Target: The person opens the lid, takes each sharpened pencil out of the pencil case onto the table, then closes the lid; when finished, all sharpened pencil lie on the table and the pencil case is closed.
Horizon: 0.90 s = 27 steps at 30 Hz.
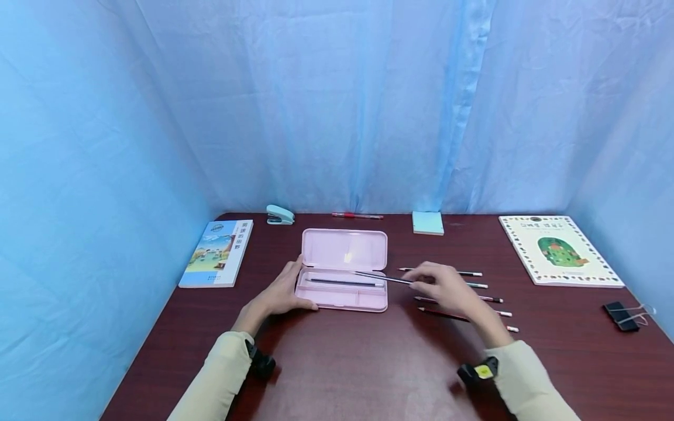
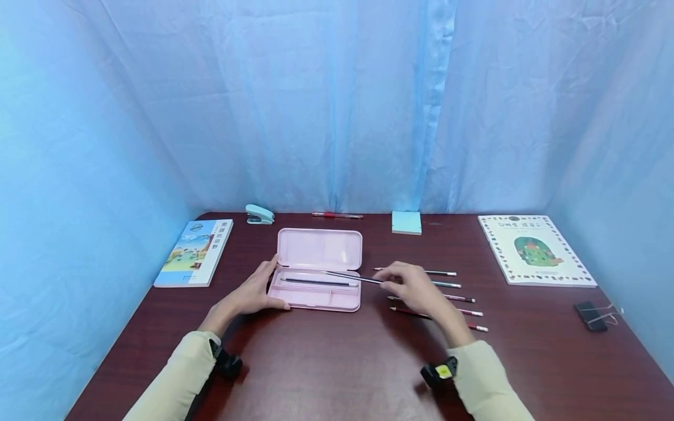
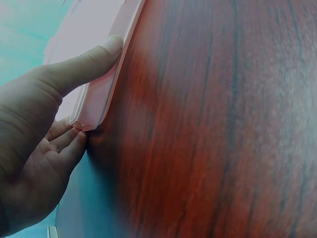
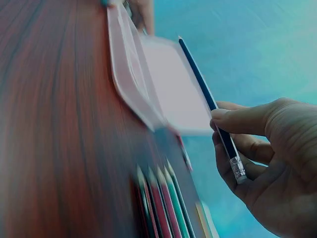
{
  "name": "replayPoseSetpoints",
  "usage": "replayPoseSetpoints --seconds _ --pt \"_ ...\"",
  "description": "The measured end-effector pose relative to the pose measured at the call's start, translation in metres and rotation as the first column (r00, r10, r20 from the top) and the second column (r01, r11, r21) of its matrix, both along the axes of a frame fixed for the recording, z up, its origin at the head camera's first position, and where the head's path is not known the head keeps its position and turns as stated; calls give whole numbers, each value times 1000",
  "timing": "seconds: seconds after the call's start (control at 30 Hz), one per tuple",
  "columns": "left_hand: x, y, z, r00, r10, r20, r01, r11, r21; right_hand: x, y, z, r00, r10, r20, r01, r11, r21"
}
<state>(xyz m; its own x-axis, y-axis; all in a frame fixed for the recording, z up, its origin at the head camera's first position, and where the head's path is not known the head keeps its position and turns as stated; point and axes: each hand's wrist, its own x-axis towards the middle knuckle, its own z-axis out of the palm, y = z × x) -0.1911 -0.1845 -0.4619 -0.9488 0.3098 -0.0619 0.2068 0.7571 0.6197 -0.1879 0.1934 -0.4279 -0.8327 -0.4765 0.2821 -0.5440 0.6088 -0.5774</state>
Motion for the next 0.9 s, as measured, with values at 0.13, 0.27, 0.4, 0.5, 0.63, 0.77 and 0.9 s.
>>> replayPoseSetpoints --seconds 0.13,0.27,0.4,0.5,0.63,0.77,0.9 --pt "1 0 0 1000 5 4 -5 1000 6 17 46 -3 997 -73 -25 75 996 53" --pt "1 1 0 1000 9 2 -9 1000 -1 41 86 -7 988 -152 -9 152 983 101" --pt "0 1 -1 1000 16 1 -16 1000 -5 66 113 -14 980 -198 -5 197 973 116" --pt "0 0 -1 1000 16 0 -16 1000 -8 81 126 -20 977 -214 -10 214 971 109" --pt "0 0 -1 1000 12 -5 -12 1000 -15 94 134 -29 970 -241 -7 240 965 109" --pt "0 0 -1 1000 11 -1 -11 1000 -12 98 134 -36 965 -260 -30 262 957 124" --pt "0 1 -1 1000 11 -1 -11 1000 -3 99 132 -41 963 -264 -57 269 954 128"
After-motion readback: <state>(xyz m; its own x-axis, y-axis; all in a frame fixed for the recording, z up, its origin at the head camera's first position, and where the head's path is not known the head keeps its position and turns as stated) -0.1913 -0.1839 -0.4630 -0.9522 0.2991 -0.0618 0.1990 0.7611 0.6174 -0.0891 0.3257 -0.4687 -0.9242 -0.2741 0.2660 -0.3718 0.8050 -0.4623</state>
